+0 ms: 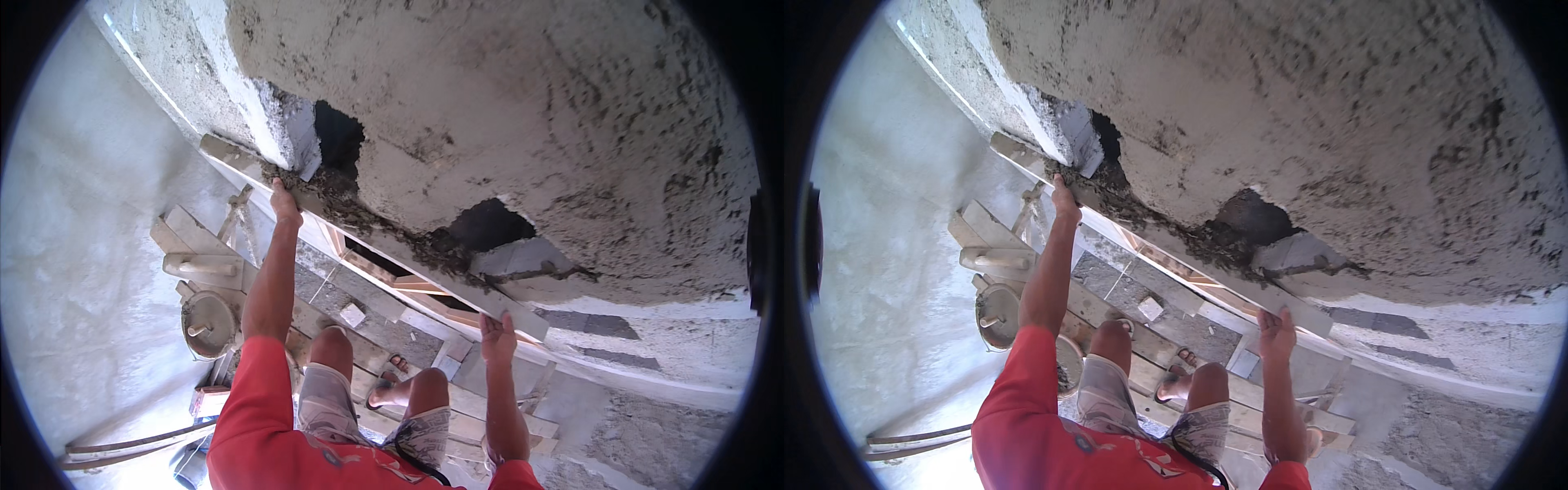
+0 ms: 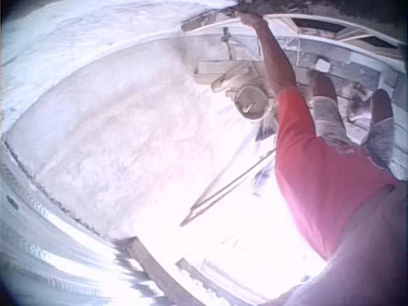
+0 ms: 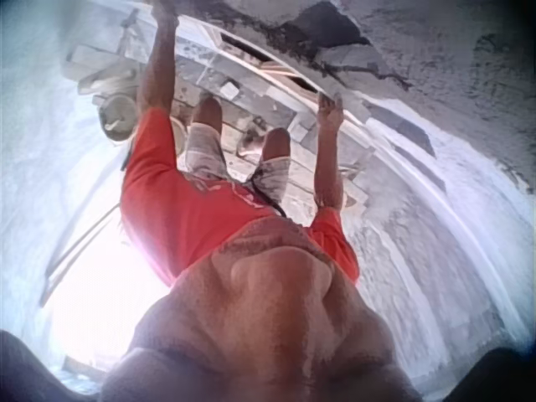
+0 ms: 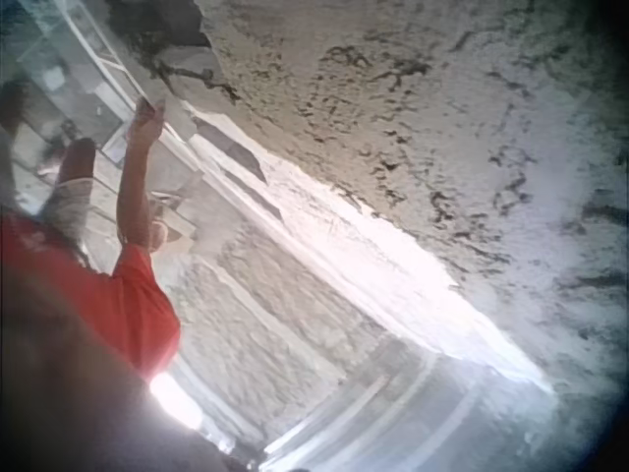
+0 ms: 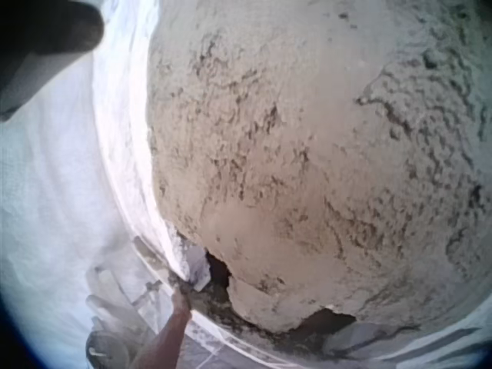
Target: The person applies mortar from a bucket to an unfinished wall using a trowel and then smooths the surface with a long straight-edge tool.
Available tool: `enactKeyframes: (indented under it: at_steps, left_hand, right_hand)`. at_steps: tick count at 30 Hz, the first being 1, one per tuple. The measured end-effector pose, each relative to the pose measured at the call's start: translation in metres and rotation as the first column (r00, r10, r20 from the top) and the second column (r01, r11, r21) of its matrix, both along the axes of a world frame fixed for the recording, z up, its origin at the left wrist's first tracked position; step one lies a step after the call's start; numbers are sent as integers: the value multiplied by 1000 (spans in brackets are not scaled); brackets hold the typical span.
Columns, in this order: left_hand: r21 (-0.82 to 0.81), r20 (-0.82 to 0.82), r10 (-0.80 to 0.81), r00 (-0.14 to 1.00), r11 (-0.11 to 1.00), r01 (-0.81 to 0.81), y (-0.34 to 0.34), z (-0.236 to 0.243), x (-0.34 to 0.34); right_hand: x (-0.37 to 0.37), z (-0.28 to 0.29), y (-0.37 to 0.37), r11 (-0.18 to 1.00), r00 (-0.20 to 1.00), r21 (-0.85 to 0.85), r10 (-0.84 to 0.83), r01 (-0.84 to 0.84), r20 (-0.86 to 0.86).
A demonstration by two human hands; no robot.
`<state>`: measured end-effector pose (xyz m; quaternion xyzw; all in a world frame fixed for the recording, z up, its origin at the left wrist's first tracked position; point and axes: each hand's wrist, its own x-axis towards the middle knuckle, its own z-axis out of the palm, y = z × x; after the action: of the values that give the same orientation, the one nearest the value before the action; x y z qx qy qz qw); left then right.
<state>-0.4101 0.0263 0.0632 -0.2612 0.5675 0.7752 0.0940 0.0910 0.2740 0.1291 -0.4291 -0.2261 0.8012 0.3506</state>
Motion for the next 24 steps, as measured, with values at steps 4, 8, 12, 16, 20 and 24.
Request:
enactKeyframes:
  at_steps: [4,8,12,16,20,24]
  left_hand:
    - [-16,42,28,999,999,-27,8,31,8]
    - [8,-21,28,999,1000,-28,22,75,33]
    - [16,-66,27,997,1000,-26,43,135,63]
    - [-104,-68,-23,997,994,16,44,162,80]
    - [-91,-9,-3,1000,996,2,42,163,66]
    - [37,-67,89,994,996,-86,13,145,20]
  right_hand:
    - [13,33,8,999,1000,23,-31,31,-6]
    - [44,89,27,998,997,58,-43,40,57]
    - [78,149,44,993,990,104,-61,47,128]
    - [87,202,47,990,984,102,-112,98,139]
    - [72,207,35,997,991,61,-64,57,119]
    - [29,179,16,998,999,-57,23,-20,37]
